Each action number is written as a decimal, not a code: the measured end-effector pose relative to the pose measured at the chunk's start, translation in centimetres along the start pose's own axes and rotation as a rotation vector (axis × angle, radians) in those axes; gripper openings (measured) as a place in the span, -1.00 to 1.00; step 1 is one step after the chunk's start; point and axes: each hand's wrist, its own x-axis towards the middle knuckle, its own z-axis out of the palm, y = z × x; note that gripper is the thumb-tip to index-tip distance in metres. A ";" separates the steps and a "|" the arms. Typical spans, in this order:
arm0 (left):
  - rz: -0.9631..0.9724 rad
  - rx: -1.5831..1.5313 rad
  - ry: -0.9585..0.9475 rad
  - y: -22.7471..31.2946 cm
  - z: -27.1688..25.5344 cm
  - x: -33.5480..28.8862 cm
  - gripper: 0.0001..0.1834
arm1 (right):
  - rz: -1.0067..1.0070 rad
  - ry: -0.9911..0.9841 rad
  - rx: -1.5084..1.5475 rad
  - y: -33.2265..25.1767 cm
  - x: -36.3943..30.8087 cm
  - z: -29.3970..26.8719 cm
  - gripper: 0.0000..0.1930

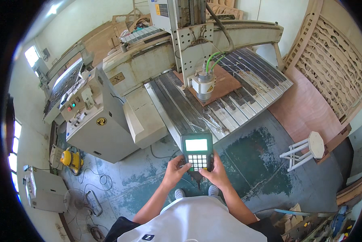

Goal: Operating a CNC machine using a handheld pendant controller to adjust the tool position.

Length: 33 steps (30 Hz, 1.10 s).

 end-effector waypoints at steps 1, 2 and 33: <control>-0.007 -0.003 0.000 0.0 0.0 0.0 -0.61 | 0.008 0.003 0.012 -0.1 0.0 0.1 -0.13; -0.005 -0.003 0.000 0.0 0.1 -0.1 -0.61 | 0.006 0.003 0.012 0.0 0.0 0.0 -0.13; 0.015 0.009 0.004 0.5 0.4 -0.7 -0.66 | 0.000 -0.003 0.030 -0.3 -0.7 0.1 -0.14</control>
